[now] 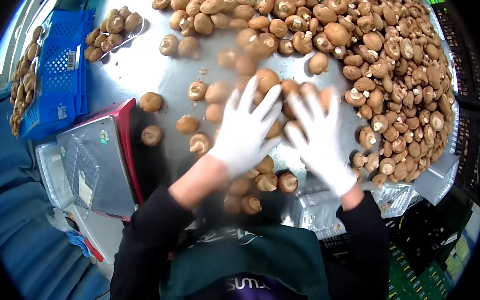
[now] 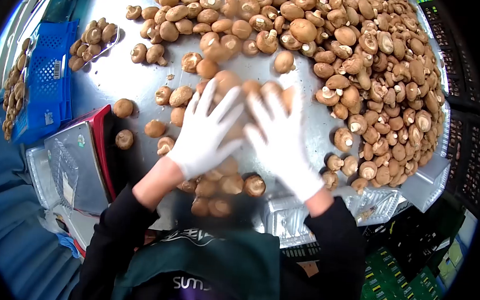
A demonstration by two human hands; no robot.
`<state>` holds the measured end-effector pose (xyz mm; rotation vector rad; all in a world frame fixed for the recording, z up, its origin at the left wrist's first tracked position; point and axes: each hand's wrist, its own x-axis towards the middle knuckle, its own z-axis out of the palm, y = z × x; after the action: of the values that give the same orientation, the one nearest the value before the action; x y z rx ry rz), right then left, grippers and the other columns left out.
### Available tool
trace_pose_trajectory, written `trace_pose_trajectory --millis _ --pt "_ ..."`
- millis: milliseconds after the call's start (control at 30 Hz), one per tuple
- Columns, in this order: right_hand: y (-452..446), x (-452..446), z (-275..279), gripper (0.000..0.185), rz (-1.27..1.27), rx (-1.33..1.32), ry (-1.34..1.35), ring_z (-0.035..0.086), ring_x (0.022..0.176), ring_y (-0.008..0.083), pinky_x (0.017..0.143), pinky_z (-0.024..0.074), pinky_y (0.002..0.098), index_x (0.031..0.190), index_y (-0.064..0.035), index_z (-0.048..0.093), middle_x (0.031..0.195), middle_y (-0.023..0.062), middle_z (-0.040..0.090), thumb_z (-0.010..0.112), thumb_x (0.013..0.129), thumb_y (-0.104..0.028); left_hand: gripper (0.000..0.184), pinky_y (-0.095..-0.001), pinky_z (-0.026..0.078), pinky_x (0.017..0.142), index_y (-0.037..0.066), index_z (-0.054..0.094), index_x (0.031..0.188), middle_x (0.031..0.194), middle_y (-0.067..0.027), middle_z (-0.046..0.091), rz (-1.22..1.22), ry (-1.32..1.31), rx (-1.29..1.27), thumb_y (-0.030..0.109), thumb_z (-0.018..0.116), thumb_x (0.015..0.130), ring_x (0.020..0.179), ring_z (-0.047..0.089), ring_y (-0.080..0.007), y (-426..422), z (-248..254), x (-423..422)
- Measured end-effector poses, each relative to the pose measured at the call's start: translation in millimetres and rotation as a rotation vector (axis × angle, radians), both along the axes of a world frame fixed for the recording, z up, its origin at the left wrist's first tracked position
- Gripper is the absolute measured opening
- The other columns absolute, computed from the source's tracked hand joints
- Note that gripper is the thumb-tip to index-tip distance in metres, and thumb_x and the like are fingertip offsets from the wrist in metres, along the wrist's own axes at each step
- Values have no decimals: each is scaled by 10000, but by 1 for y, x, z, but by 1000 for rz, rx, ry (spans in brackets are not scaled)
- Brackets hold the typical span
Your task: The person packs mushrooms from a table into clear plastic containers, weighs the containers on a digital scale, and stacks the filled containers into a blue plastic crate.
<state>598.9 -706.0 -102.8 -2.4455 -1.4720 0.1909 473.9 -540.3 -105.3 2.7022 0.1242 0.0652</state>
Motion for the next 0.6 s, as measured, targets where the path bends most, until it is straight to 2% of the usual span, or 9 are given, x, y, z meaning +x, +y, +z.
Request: trace_pose_trajectory --millis 100,200,233,267,300,367,433,500,600 --pt "-7 -30 36 417 185 -62 195 317 1440 382 1127 275 589 1283 -173 651 1423 117 532 658 881 -284 575 -578 296 1112 58 583 1317 1340 -113 584 -108 197 -46 393 665 857 1358 414 -388 6 29 -33" --pt "14 14 41 249 38 297 177 618 1159 293 1031 420 477 1091 -115 732 1149 78 705 671 854 -161 237 -468 411 946 83 705 1041 1009 -98 678 -39 62 -88 241 684 867 1030 614 -304 24 56 -9" --pt "28 37 40 222 -90 357 127 642 1089 301 993 450 432 1049 -84 743 1095 102 718 677 841 -124 183 -443 427 886 87 705 999 944 -94 664 4 86 -49 211 674 869 953 612 -302 31 65 13" --pt "37 70 20 296 -121 387 4 567 1163 276 1005 366 480 1141 -132 691 1251 107 626 669 883 -276 152 -426 422 815 79 691 953 876 -99 632 75 -105 -177 204 659 872 877 587 -321 39 58 39" --pt "52 93 17 389 -214 331 -129 504 1254 327 1031 354 532 1244 -151 650 1357 152 553 638 910 -350 174 -425 428 828 74 682 977 917 -103 638 70 -180 -172 213 655 876 911 593 -323 49 54 65" --pt "69 133 -7 512 -346 181 -414 334 1392 440 1090 278 640 1383 -210 563 1504 193 390 599 931 -447 473 -532 380 1027 163 571 1328 1335 -181 530 149 -352 92 349 644 899 1259 479 -377 64 19 118" --pt "70 131 -33 510 -311 128 -447 329 1389 455 1073 311 650 1381 -210 564 1527 205 343 612 925 -432 670 -616 263 1112 224 463 1460 1518 -185 405 196 -284 234 492 641 872 1396 364 -409 75 -21 138" --pt "57 95 -22 543 -104 283 -79 393 1320 486 1057 377 628 1355 -113 574 1489 234 376 683 882 -357 703 -623 227 1146 249 425 1493 1541 -222 337 101 -158 177 487 643 868 1375 347 -464 68 -32 118" --pt "25 37 -8 420 82 184 -31 388 1340 472 1089 342 627 1219 -90 662 1325 204 564 693 859 -305 609 -614 247 1134 225 537 1410 1513 -242 356 17 -60 56 397 690 845 1360 358 -475 54 2 62"
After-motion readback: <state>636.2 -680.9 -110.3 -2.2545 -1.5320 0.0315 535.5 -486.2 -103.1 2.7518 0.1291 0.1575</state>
